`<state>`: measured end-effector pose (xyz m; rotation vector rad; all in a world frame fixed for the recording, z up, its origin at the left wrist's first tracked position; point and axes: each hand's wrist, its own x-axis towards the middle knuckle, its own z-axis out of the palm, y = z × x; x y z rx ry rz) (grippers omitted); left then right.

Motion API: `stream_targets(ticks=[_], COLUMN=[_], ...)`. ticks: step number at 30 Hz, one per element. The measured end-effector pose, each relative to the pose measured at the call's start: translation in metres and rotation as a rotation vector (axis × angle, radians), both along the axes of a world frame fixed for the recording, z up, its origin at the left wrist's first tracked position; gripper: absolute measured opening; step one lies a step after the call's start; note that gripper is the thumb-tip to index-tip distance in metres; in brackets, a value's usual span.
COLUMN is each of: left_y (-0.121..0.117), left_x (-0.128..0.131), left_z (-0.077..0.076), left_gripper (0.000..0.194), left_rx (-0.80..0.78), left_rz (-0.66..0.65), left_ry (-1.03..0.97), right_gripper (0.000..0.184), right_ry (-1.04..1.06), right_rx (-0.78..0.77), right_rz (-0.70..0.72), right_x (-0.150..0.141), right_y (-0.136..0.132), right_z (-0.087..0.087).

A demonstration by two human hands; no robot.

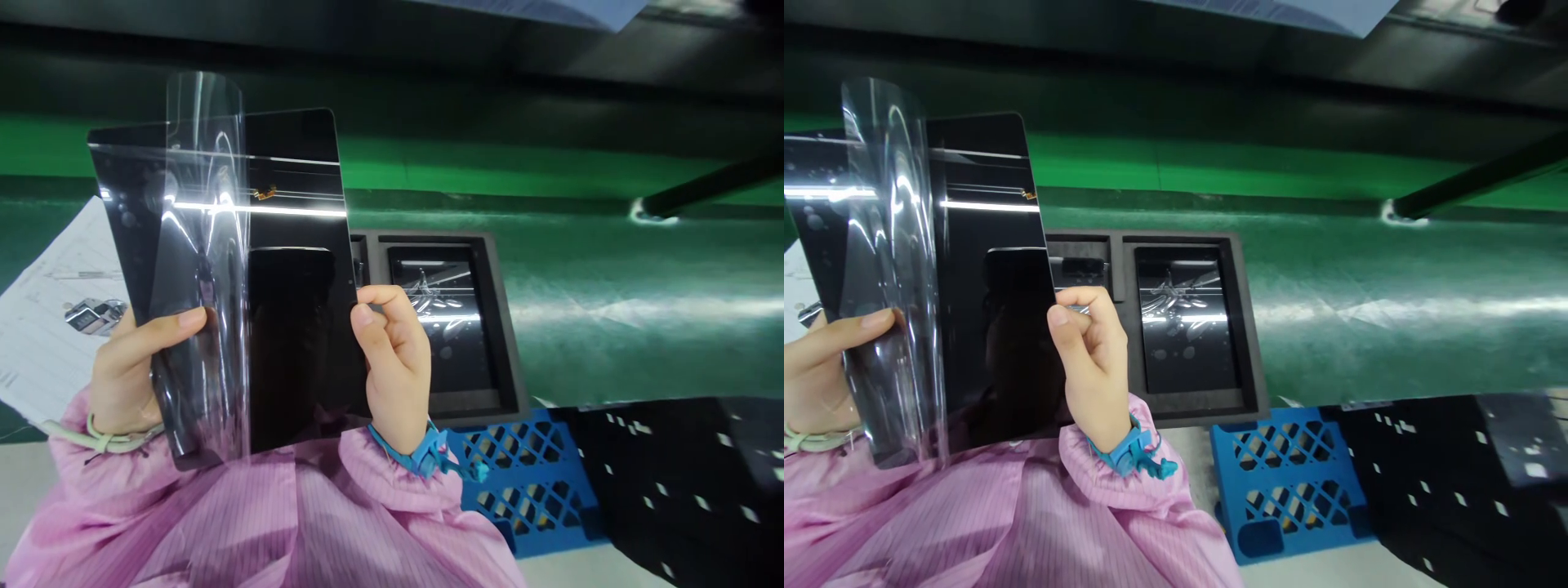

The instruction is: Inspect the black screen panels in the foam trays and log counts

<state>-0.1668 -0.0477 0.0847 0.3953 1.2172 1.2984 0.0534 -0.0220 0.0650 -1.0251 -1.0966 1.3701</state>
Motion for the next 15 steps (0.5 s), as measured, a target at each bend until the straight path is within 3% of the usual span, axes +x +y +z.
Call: stream_targets(ticks=[6,12,15], left_y=[-0.001,-0.004,-0.004], left_x=[0.005,0.013,0.014], left_z=[0.003,0.009,0.011], left_gripper=[0.022,0.025,0.038], left_rx=[-0.012,-0.035,-0.038], left_rz=[-0.036,0.073,0.079], left_ry=[0.014,-0.009,-0.007], right_gripper=[0.021,0.019,0.016], right_ry=[0.021,0.041,0.045], right_rx=[-0.049,-0.029,-0.016], right_rz=[0.005,0.014,0.011], right_x=[0.000,0.002,0.002], right_y=[-0.001,-0.002,-0.001], right_z=[-0.001,0.000,0.001])
